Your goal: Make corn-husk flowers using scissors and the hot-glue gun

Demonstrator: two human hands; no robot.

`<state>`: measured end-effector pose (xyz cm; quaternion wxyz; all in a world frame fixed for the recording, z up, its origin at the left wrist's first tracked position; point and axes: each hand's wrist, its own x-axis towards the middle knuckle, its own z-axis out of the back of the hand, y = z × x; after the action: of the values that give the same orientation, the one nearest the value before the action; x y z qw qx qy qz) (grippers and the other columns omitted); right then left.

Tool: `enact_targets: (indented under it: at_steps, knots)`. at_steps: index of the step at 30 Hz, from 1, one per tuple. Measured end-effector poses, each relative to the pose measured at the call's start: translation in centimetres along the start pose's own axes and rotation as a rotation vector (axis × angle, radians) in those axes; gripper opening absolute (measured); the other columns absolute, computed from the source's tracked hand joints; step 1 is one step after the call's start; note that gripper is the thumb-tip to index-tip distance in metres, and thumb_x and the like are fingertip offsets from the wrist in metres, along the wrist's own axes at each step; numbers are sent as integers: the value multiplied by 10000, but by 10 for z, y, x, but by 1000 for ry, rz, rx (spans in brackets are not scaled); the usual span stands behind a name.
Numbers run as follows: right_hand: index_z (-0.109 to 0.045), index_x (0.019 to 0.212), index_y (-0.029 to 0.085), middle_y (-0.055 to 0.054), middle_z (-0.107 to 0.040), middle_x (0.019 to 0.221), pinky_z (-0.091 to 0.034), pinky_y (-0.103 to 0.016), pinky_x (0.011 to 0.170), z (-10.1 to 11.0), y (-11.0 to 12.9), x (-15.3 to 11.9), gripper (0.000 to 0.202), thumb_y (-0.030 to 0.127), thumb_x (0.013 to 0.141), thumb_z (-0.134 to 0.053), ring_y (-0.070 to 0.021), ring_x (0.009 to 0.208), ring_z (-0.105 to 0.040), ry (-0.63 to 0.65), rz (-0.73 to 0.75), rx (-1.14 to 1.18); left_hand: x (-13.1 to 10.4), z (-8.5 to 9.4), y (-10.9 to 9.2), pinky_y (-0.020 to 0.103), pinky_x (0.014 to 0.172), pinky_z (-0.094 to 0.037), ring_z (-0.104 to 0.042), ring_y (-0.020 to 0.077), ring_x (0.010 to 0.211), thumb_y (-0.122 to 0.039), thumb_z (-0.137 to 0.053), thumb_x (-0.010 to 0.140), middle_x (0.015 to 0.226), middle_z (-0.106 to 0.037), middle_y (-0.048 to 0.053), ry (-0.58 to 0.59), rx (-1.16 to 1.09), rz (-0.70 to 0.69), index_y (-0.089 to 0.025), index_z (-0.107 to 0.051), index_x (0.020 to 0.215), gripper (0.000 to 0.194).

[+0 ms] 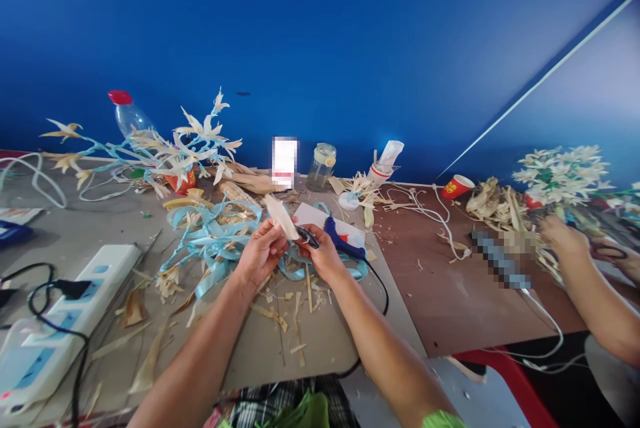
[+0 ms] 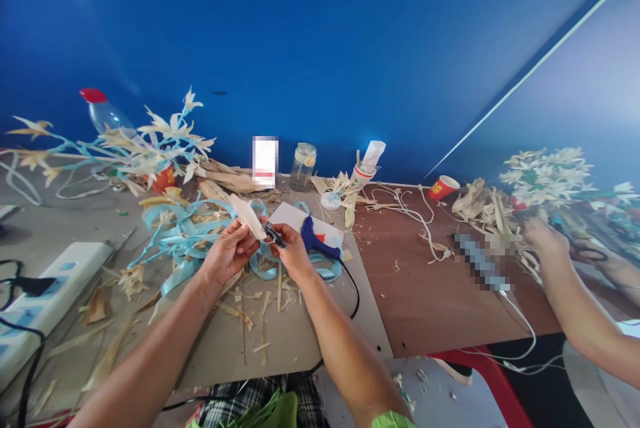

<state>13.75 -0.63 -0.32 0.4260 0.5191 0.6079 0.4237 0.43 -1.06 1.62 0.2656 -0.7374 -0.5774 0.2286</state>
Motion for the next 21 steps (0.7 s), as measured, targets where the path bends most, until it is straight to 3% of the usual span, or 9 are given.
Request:
enact_targets:
  at_steps: [3, 6, 10, 14, 18, 21]
  knots:
    - [-569, 741, 195, 42, -518, 607, -268, -219, 430, 0, 5, -2, 309, 457, 626, -684, -59, 433, -342, 61, -92, 29, 0, 0, -1, 164, 425, -260, -238, -11, 409, -218, -702, 702, 798, -633, 14, -20, 24, -4, -142, -570, 781, 172]
    - [-585, 771, 186, 29, -515, 620, -298, -219, 426, 5, 11, -2, 345, 519, 688, -619, -68, 444, -374, 122, -156, 74, 0, 1, -2, 159, 422, -264, -232, -8, 398, -228, -694, 712, 663, -581, -15, -30, 28, 10, -132, -598, 804, 164]
    - [-601, 910, 186, 38, -534, 645, -329, -193, 445, 10, 17, -5, 353, 408, 653, -694, -67, 493, -423, 229, -168, -53, 1, 3, 1, 156, 426, -289, -243, -5, 387, -233, -708, 692, 575, -516, -45, -49, 46, 40, -133, -593, 774, 173]
    - [-547, 1102, 214, 54, -556, 654, -322, -178, 453, 10, 16, -7, 494, 295, 644, -713, -60, 501, -430, 314, -126, -156, 2, 3, 2, 164, 433, -321, -227, 11, 376, -249, -712, 690, 473, -387, -90, -54, 67, 77, -150, -596, 794, 184]
    - [-560, 1095, 193, 31, -587, 653, -284, -168, 447, 14, 19, -3, 464, 272, 652, -675, -72, 540, -481, 247, -86, -93, 3, 5, 1, 158, 432, -293, -272, 18, 394, -219, -721, 686, 470, -345, -93, -101, 20, 20, -156, -551, 758, 195]
    - [-588, 1034, 194, 10, -611, 682, -221, -174, 414, 22, 27, 1, 391, 309, 664, -638, -62, 485, -411, 180, -65, 44, 6, 9, -2, 158, 417, -258, -280, 13, 397, -195, -726, 678, 487, -335, -93, -157, -16, -9, -154, -502, 718, 231]
